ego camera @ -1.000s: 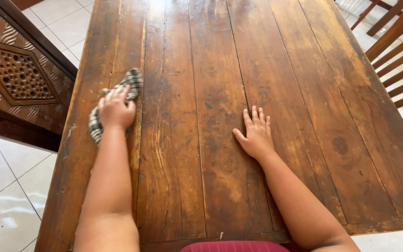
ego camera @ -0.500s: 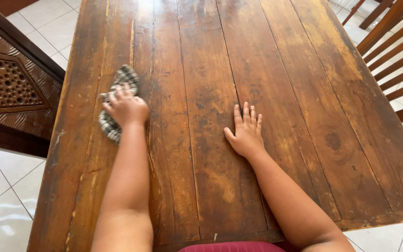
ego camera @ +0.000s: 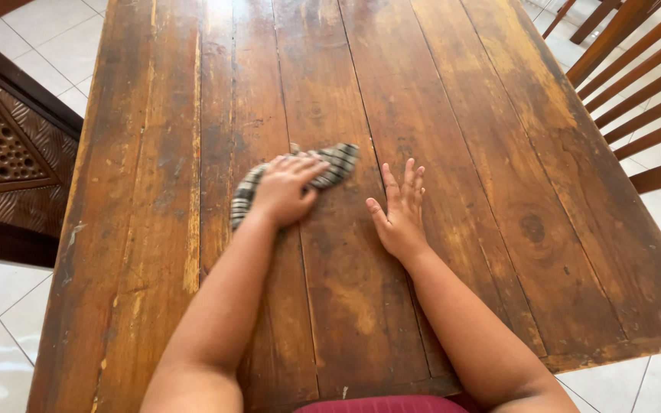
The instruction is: The person pulls out a wooden chair and sits at a wooden table, then wipes the tabletop surface using a cloth.
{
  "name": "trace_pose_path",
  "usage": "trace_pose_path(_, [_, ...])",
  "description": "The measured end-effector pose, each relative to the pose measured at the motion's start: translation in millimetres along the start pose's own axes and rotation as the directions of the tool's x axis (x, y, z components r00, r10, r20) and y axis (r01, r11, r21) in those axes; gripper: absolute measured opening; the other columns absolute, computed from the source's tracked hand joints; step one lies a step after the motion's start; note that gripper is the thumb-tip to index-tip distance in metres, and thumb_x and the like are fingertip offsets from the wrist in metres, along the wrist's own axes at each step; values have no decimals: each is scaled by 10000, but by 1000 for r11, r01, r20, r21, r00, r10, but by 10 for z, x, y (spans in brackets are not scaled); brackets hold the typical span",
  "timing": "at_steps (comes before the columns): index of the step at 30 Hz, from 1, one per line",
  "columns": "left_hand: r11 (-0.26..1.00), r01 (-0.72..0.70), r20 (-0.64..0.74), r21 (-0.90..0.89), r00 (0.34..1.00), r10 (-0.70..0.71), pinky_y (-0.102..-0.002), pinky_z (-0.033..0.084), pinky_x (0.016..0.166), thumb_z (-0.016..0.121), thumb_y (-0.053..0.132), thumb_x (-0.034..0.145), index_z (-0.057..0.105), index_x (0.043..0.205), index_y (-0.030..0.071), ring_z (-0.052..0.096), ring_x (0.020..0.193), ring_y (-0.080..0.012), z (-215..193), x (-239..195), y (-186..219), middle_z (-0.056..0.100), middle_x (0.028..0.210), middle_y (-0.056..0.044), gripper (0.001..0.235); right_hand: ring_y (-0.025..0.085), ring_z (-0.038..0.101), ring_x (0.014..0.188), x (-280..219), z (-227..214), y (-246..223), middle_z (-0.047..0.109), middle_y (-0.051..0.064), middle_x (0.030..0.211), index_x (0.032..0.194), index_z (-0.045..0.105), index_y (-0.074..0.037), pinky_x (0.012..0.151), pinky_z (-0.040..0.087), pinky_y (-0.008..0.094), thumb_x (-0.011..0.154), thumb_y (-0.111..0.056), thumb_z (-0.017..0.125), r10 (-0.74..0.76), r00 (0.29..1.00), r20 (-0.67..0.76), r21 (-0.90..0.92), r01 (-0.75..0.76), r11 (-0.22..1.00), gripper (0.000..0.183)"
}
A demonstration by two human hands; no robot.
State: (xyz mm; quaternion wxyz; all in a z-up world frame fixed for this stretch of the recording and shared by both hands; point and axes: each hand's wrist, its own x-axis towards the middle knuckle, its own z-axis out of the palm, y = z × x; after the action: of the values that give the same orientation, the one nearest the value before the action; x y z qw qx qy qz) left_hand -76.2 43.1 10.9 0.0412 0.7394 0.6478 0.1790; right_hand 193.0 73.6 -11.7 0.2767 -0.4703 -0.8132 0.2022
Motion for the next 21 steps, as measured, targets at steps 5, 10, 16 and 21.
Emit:
trace_pose_path(5, [823, 552, -236, 132, 824, -515, -503, 264, 1201, 504, 308, 942, 541, 1508, 212, 417, 1454, -238, -484, -882, -1516, 494, 1581, -46, 575, 430, -121, 1580, 28, -4, -35, -36, 205, 1726, 1641, 261, -187, 1236, -2, 620, 1021, -462, 541, -5, 1000, 25, -47, 6, 999, 734])
trace_pose_path(10, [538, 834, -383, 127, 541, -749, -586, 259, 1197, 472, 302, 974, 530, 1541, 169, 389, 1472, -309, -784, -1733, -2172, 452, 1617, -98, 585, 400, -108, 1584, 67, 29, -94, -25, 177, 1728, 1641, 257, -197, 1236, -17, 617, 1022, -509, 500, 29, 997, 67, -103, -22, 994, 735])
trace_pose_path(16, [363, 916, -409, 171, 401, -820, -687, 219, 1131, 440, 267, 979, 406, 1573, 101, 340, 1436, -427, -683, -1379, -1876, 381, 1612, -163, 618, 374, -105, 1584, 71, 17, -158, -30, 152, 1727, 1640, 231, -213, 1233, -44, 606, 1021, -545, 462, 69, 991, 113, -138, -53, 989, 740])
trace_pose_path(21, [639, 741, -175, 205, 670, -722, -620, 175, 1205, 407, 295, 1011, 306, 1599, 92, 299, 1494, -350, -149, -295, -674, 315, 1655, -120, 631, 383, -98, 1585, 59, 9, -137, -35, 160, 1731, 1651, 213, -218, 1233, -38, 612, 1032, -543, 455, 44, 996, 79, -121, -34, 992, 739])
